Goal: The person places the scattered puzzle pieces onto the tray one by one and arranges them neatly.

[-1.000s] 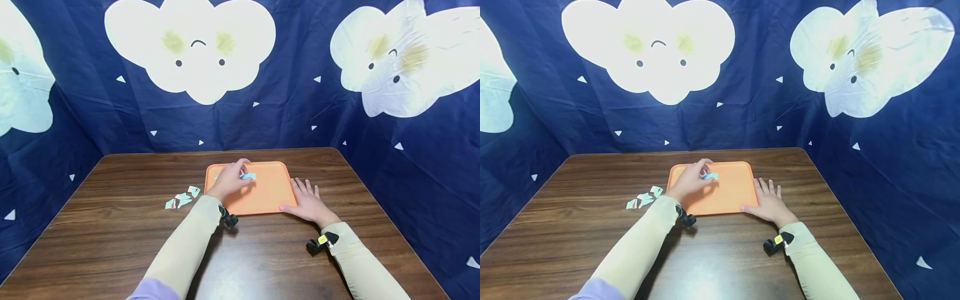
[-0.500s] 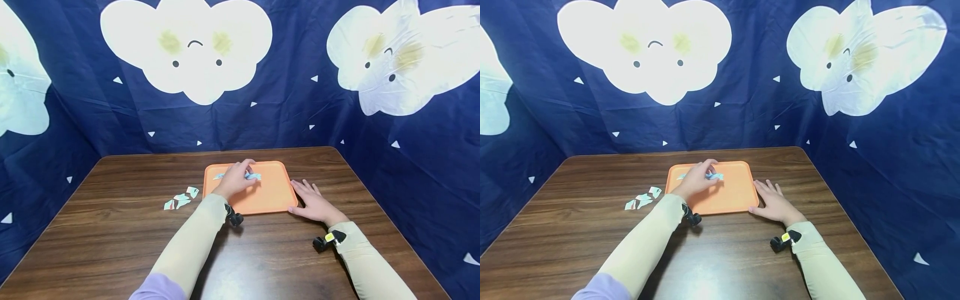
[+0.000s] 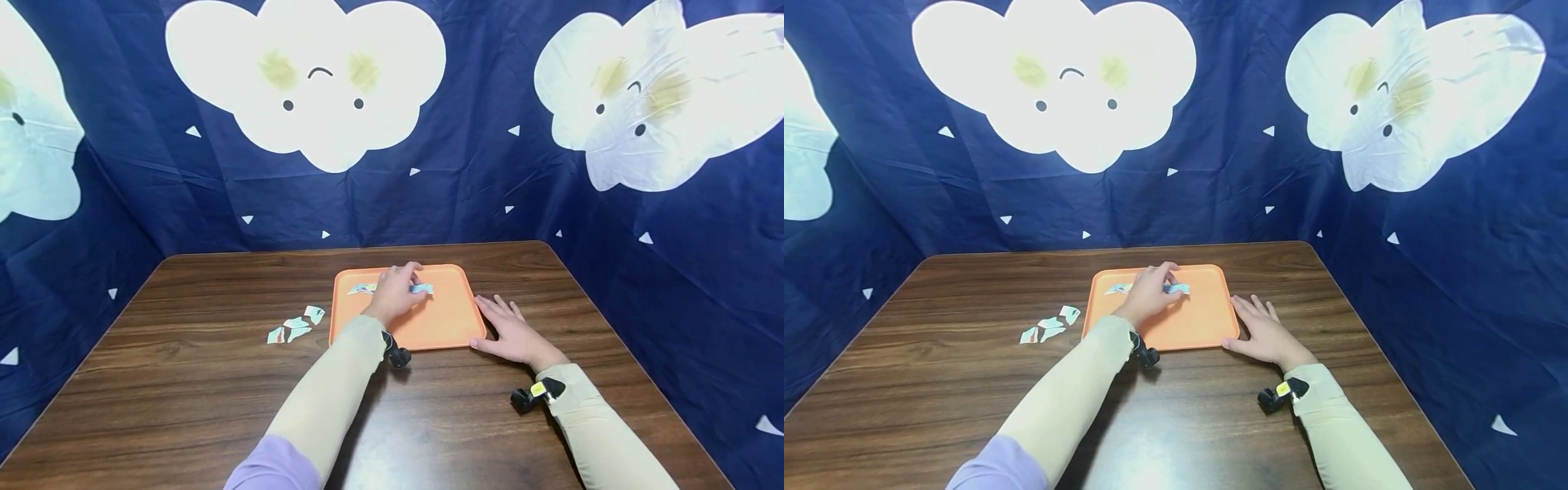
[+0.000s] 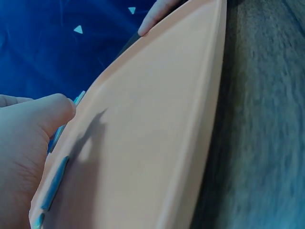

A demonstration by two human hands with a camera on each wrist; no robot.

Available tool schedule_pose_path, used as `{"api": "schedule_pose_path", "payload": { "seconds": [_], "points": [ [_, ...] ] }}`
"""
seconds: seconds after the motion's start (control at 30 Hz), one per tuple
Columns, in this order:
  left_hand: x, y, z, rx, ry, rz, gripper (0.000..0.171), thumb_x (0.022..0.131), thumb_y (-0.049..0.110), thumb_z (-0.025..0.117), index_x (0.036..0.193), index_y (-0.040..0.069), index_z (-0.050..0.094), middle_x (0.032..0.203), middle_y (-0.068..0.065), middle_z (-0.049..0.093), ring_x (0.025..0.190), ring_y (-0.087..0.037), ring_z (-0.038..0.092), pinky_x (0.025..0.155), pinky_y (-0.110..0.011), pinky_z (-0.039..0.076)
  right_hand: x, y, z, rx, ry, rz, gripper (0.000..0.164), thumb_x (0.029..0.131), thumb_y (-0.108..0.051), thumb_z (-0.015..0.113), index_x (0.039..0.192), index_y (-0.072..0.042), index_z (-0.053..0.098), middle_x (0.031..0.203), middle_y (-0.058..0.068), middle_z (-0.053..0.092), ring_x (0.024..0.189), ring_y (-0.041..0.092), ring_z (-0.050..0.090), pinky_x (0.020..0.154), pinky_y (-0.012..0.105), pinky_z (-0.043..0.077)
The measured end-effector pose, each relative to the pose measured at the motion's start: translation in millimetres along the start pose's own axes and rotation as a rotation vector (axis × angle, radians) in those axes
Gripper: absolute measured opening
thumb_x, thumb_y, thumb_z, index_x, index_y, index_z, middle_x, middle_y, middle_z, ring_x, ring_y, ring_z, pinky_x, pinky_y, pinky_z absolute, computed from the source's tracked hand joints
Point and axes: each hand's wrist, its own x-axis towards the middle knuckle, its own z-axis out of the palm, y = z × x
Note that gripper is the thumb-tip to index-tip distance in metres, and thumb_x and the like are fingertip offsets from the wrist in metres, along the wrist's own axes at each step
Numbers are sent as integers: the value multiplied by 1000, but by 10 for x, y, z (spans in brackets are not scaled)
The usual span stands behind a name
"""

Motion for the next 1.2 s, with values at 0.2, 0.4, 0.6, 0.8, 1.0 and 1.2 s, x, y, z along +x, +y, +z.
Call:
{"api": "schedule_pose_path", "payload": {
  "seconds": [0.2, 0.4, 0.6, 0.8, 1.0, 1.2],
  "points": [
    [54, 67, 96, 46, 4, -13, 53, 89, 31, 77, 135, 18, 55, 100, 11, 65, 109, -21, 53, 104, -42, 32, 2, -4, 1, 5, 4, 2, 98, 87, -59, 67, 160, -7, 27, 162, 16, 32, 152, 44, 14, 117, 66, 5],
    [92, 77, 189, 44, 20, -16, 52, 89, 34, 77, 134, 19, 56, 98, 12, 64, 106, -20, 51, 98, -41, 32, 3, -26, -5, 1, -2, 14, 98, 88, -60, 66, 160, -8, 26, 163, 15, 31, 152, 43, 14, 118, 65, 5],
    [124, 76, 257, 51, 32, -29, 51, 90, 36, 77, 133, 19, 57, 97, 12, 63, 105, -19, 50, 98, -42, 32, -11, -42, -22, 5, 1, 19, 98, 88, -60, 66, 160, -7, 27, 162, 16, 32, 152, 44, 15, 118, 66, 5],
    [121, 86, 290, 81, 10, -63, 49, 93, 35, 73, 137, 21, 55, 108, 11, 68, 114, -21, 48, 104, -45, 28, 2, -32, -10, 8, -2, 12, 97, 88, -59, 66, 160, -7, 27, 162, 15, 32, 152, 44, 15, 118, 65, 5],
    [105, 94, 289, 81, 21, -78, 47, 94, 35, 73, 136, 21, 56, 112, 10, 70, 114, -22, 49, 105, -46, 27, 2, -34, -10, 4, 6, -2, 97, 88, -59, 66, 160, -7, 27, 162, 15, 32, 151, 45, 16, 117, 66, 6],
    [109, 107, 307, 79, 48, -85, 47, 93, 35, 74, 135, 21, 57, 112, 9, 71, 112, -23, 49, 108, -47, 25, -10, -28, -23, 5, 19, -11, 96, 88, -59, 66, 159, -6, 29, 161, 16, 34, 150, 47, 18, 117, 67, 7]
  ]
}}
